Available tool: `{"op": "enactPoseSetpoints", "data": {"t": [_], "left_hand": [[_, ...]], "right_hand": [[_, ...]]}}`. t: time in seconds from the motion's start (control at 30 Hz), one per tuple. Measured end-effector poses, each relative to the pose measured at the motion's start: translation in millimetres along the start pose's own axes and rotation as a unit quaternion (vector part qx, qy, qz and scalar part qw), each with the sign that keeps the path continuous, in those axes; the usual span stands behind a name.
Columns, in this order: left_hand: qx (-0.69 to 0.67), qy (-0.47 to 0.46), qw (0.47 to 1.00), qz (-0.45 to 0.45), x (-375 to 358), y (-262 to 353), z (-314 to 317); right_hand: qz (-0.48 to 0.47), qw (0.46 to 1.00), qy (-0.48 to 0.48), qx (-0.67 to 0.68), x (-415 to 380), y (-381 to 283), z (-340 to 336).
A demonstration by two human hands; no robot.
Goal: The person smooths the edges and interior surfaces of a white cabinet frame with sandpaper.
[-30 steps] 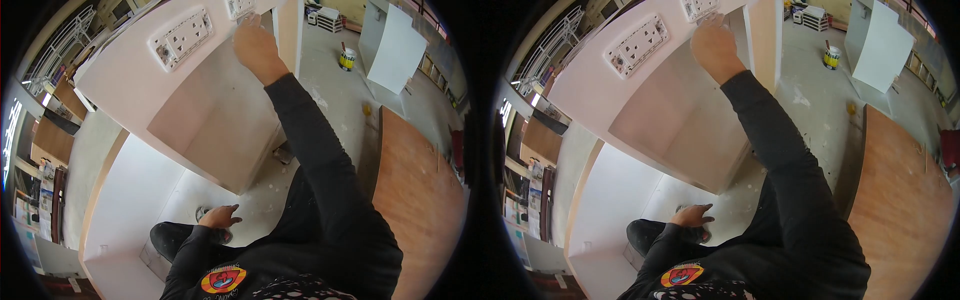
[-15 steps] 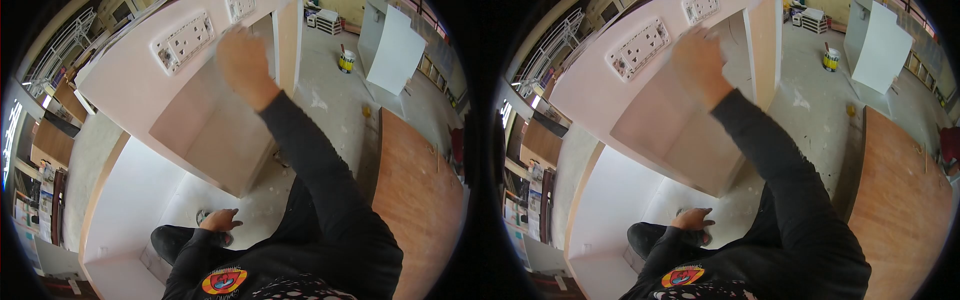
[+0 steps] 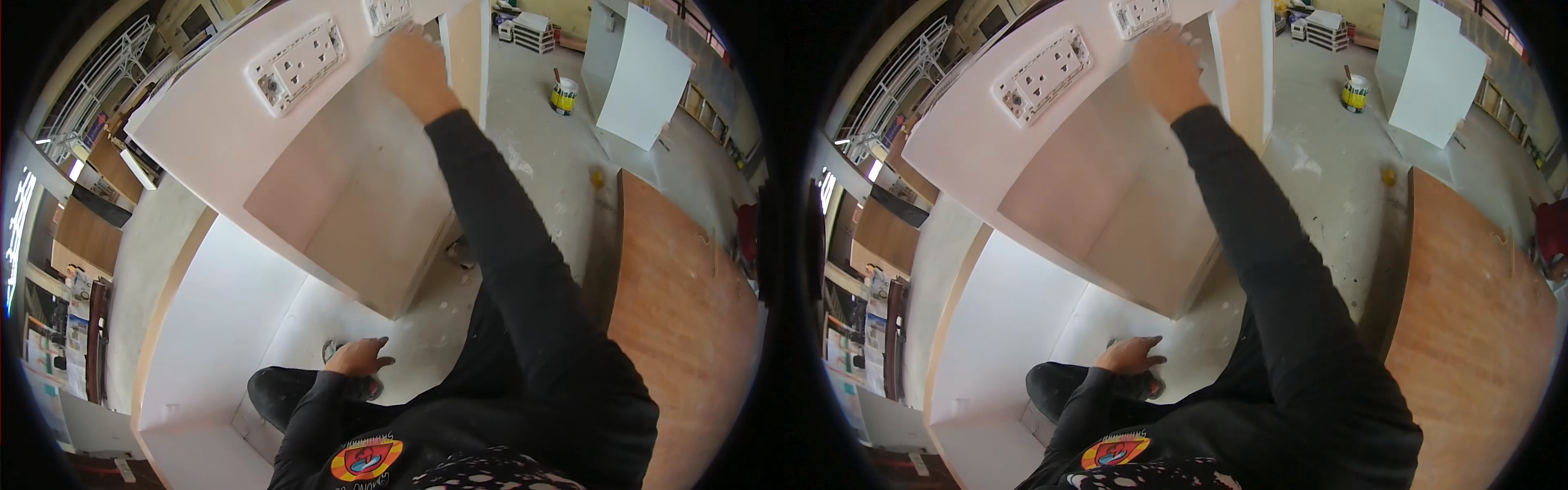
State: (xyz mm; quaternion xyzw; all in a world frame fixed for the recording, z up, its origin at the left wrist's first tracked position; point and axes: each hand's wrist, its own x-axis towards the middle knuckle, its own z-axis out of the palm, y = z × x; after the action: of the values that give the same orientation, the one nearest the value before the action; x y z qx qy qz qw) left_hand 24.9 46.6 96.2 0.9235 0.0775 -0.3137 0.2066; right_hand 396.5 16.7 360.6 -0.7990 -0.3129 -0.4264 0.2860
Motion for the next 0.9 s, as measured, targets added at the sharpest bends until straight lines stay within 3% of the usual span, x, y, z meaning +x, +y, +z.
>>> {"op": "enactPoseSetpoints", "data": {"t": [0.03, 0.1, 0.2, 0.33, 0.43, 0.5, 0.6, 0.67, 0.8, 0.9], "left_hand": [[-0.008, 0.008, 1.000, 0.008, -1, -2, 2], [-0.012, 0.023, 0.999, 0.020, 0, 0, -2], [0.004, -0.009, 1.000, -0.011, 2, 6, -8], [-0.016, 0.015, 1.000, 0.021, -2, -4, 3], [-0.015, 0.016, 1.000, 0.020, 2, -2, -2], [-0.007, 0.010, 1.000, 0.016, 6, 0, -4], [-0.006, -0.011, 1.000, -0.003, 2, -1, 0], [-0.017, 0.036, 0.999, 0.024, 2, -5, 0], [-0.006, 0.000, 1.000, 0.008, 4, 0, -7], [0.002, 0.003, 1.000, 0.008, 5, -3, -2]], "right_hand": [[0.002, 1.000, -0.001, 0.003, -2, -4, -4], [-0.001, 0.995, -0.093, 0.025, -7, -10, -17], [-0.066, 0.996, -0.012, -0.065, -27, -29, -8], [-0.001, 1.000, -0.017, 0.013, -4, 7, 18], [0.004, 0.999, 0.035, -0.025, -5, 0, 19], [-0.051, 0.993, 0.074, -0.083, -28, -19, 12], [0.018, 0.996, 0.070, -0.044, 1, 22, 38], [0.042, 0.999, 0.034, -0.005, 25, 55, 51], [0.055, 0.996, -0.063, 0.002, 15, 30, 36], [0.020, 0.999, 0.018, -0.026, 1, 25, 30]]}}
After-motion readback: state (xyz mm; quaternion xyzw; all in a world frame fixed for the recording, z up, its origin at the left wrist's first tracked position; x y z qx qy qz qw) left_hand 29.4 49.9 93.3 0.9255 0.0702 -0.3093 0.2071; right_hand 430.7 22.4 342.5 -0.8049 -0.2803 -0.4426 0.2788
